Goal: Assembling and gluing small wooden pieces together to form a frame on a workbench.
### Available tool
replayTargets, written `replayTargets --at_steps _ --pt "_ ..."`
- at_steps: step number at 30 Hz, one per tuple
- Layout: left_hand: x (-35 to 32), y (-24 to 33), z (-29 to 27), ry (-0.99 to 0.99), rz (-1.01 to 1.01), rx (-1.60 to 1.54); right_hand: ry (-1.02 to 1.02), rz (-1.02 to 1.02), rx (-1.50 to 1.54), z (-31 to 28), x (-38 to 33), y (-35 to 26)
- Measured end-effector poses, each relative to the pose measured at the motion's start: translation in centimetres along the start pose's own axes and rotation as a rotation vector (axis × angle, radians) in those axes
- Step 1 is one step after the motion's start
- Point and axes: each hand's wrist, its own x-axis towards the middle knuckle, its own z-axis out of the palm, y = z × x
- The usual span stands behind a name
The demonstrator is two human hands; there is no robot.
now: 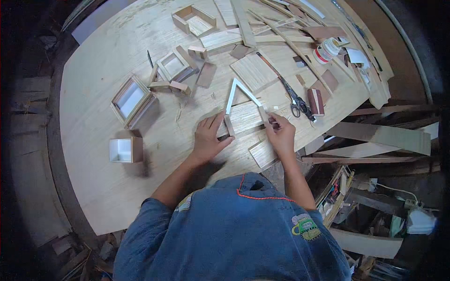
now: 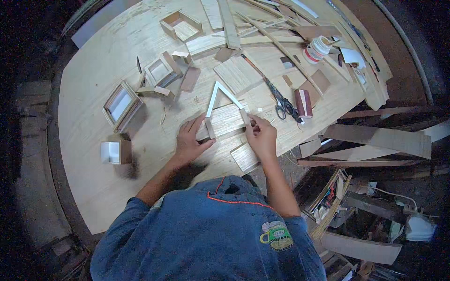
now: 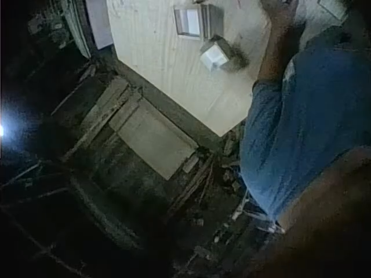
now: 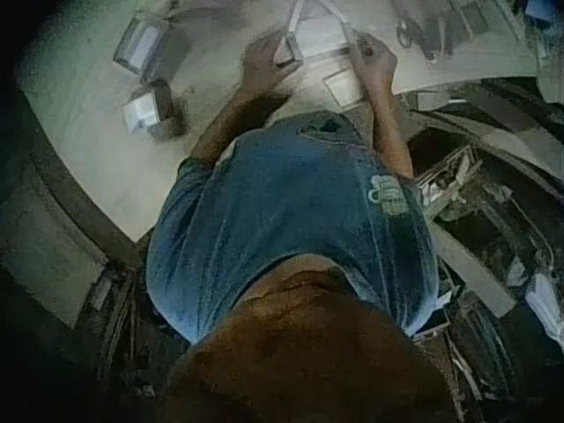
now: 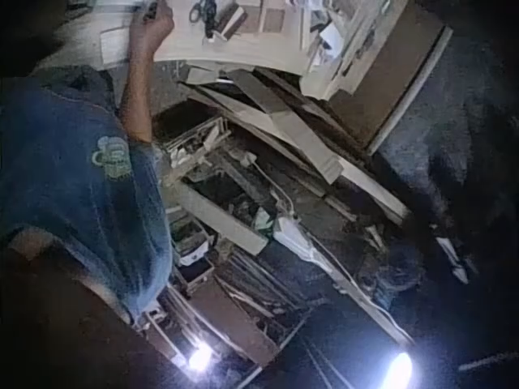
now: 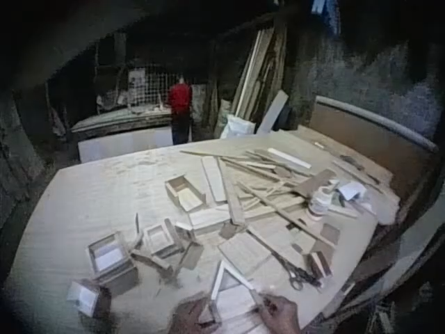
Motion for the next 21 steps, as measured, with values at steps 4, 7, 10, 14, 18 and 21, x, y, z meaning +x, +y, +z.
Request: replayTargets --at_steps 4,7,10,14,18,21 --pt "0.0 0.0 0.0 0.005 0.0 0.012 -0.015 -0.107 -0.048 -0.3 0.2 1.0" --pt "0.0 -0.1 0.0 -0.006 -0.003 0.012 -0.021 -0.143 -0.076 -0.5 0.3 1.2" --pt "0.0 0.0 0.0 -0.007 0.0 0.01 -0.036 -0.137 -0.113 -0.6 0.3 0.8" --pt "0.0 -0.1 0.0 -0.003 -0.002 0.012 -0.056 -0.139 -0.122 -0.8 0.2 0.4" --pt "0.1 -0.2 0.0 0.002 0.019 0.03 -0.043 -0.16 -0.114 -0.7 0.2 0.8" --pt "0.1 -0.2 0.0 -0.001 0.024 0.009 -0.014 -0.19 -0.111 -0.4 0.2 1.3"
